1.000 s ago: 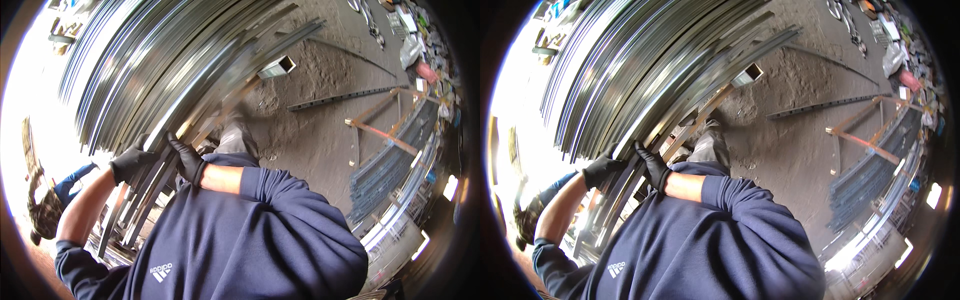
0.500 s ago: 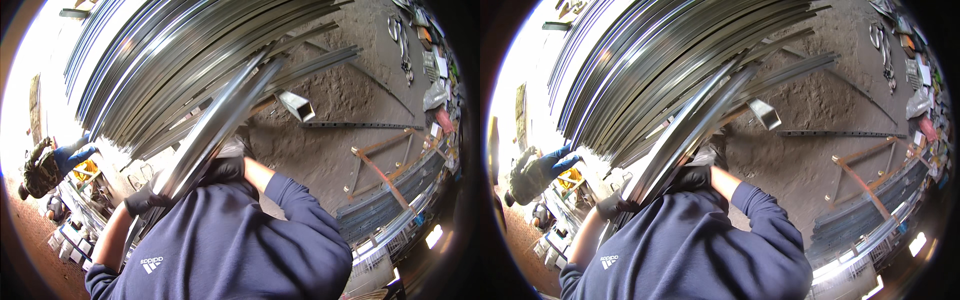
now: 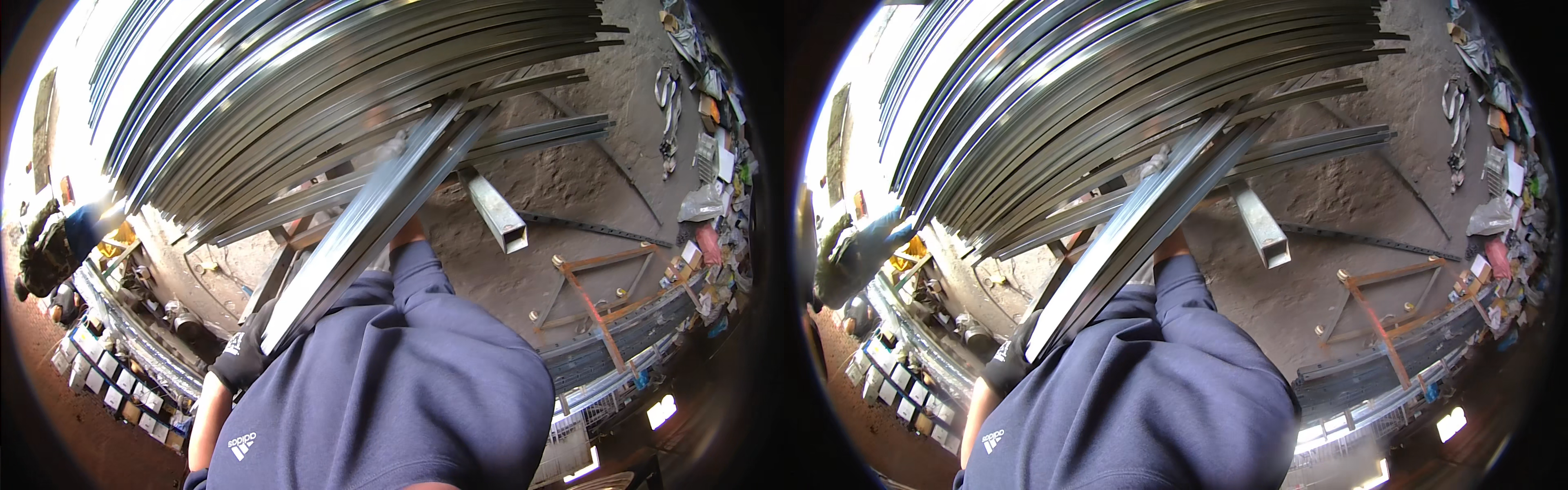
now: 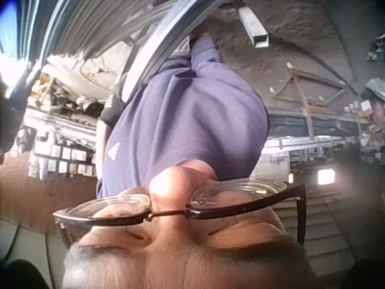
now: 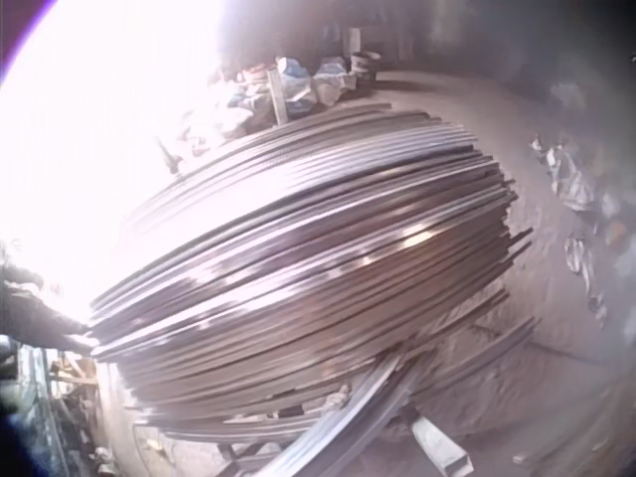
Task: The person picks up a long metal rod from a stack and places it onto a metal frame on the floor. The person repeats this action, handling multiple rods and arranging them on the frame.
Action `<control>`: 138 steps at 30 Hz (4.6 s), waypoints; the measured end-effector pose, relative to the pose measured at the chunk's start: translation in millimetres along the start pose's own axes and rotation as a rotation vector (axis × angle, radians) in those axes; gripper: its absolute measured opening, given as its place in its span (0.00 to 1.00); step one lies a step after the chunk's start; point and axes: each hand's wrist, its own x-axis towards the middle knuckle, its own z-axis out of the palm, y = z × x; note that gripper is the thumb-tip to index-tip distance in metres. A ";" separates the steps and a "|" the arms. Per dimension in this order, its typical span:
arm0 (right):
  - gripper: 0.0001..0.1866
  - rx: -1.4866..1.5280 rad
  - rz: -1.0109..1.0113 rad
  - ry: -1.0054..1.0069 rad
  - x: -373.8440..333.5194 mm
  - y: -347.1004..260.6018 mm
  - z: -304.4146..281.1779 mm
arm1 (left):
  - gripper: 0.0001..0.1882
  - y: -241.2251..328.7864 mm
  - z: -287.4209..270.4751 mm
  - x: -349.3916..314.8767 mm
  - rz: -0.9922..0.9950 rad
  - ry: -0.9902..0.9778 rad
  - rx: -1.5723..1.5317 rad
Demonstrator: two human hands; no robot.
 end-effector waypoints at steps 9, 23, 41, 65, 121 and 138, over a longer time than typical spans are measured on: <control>0.06 0.396 0.082 -0.493 -72.6 14.3 29.4 | 0.45 -70.6 5.4 -42.5 0.112 0.048 0.087; 0.12 0.319 0.098 -1.045 -209.7 94.7 53.8 | 0.37 -287.3 47.0 -96.0 0.477 0.176 0.019; 0.29 0.112 0.905 -1.726 -343.6 357.0 121.8 | 0.50 -572.1 216.5 -261.8 0.649 0.530 -0.147; 0.28 -0.163 1.451 -1.194 -723.4 1008.4 -143.8 | 0.50 -1033.9 614.1 -531.9 0.196 1.094 -0.623; 0.27 -1.862 1.789 -0.530 -937.1 2611.2 -816.4 | 0.39 -2196.5 414.4 -953.8 -0.599 1.761 -1.792; 0.25 -2.083 1.852 -0.591 -974.3 2831.4 -868.2 | 0.32 -2311.8 312.0 -873.5 0.072 1.832 -2.511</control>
